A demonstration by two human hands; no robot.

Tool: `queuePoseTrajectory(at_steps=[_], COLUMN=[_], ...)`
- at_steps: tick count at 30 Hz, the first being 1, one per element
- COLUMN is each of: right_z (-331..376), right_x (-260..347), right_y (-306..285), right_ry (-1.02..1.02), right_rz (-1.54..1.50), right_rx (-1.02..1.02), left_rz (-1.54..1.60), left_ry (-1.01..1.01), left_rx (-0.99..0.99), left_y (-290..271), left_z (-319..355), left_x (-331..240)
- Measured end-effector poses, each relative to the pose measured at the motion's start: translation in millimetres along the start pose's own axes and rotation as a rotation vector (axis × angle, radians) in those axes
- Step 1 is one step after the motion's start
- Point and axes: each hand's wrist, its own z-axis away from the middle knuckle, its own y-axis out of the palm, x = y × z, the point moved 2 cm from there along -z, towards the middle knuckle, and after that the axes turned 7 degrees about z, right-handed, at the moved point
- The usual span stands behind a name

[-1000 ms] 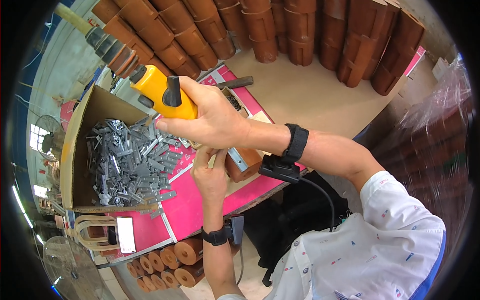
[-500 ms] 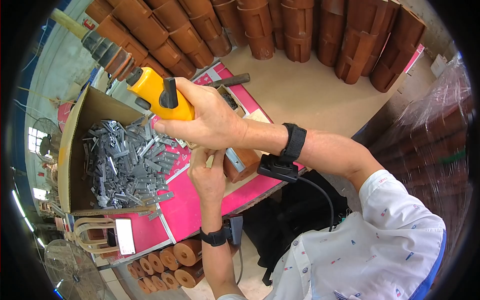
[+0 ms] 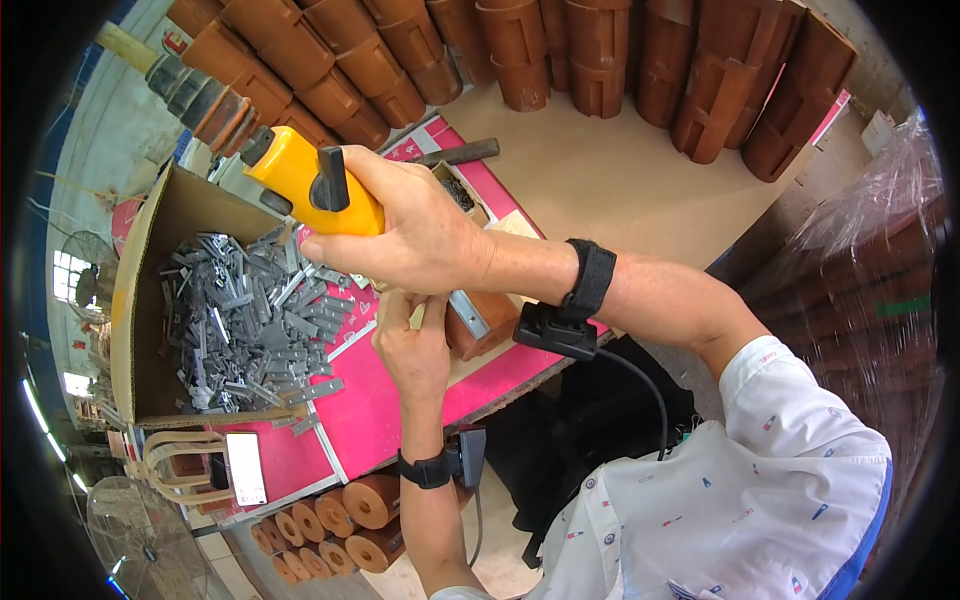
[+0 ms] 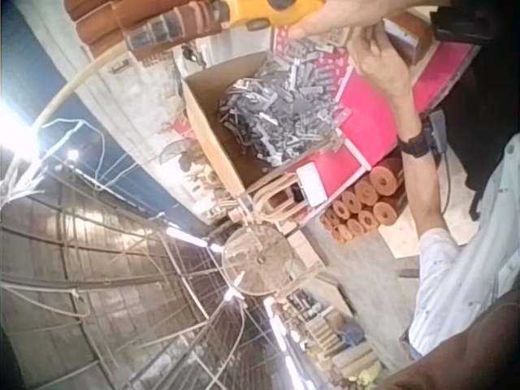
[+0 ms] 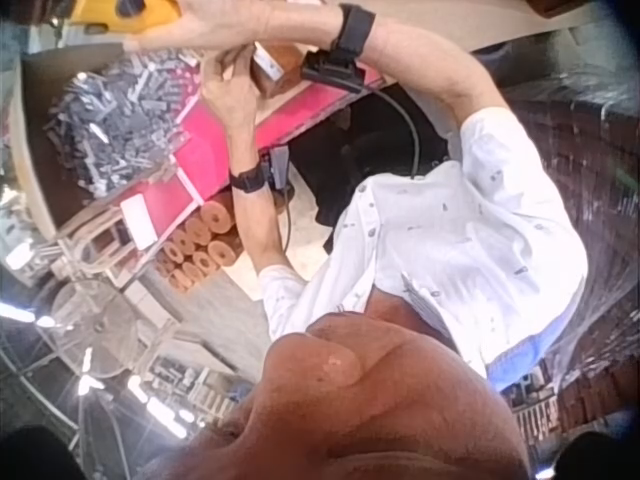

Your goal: Assembling small wooden furniture components using an electric screwdriver.

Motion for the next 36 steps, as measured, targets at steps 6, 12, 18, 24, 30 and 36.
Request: queuePoseTrajectory(at_steps=[6, 12, 18, 24, 30, 36], right_z=[0.2, 0.1, 4.5, 7.1, 7.4, 8.6], right_x=[1.2, 0.1, 4.2, -1.8, 1.3, 3.3], right_y=[-1.8, -1.3, 0.8, -1.5, 1.1, 0.8], right_ry=[0.024, 0.028, 0.013, 0.03, 0.016, 0.031], right_rz=[-0.005, -0.022, -0.003, 0.039, 0.004, -0.013], right_rx=[0.021, 0.032, 0.041, 0.047, 0.056, 0.098], left_rz=[0.021, 0.025, -0.011, 0.039, 0.141, 0.173], left_ry=[0.024, -0.004, 0.008, -0.07, -0.057, -0.072], left_rx=[-0.019, -0.003, -0.003, 0.162, 0.383, 0.33], left_y=[2.3, 1.1, -1.7, -8.9, -6.5, -2.8], left_z=[0.3, -0.8, 2.4, 13.1, 17.9, 19.0], left_x=[1.8, 0.2, 6.0, 2.4, 9.7, 16.9])
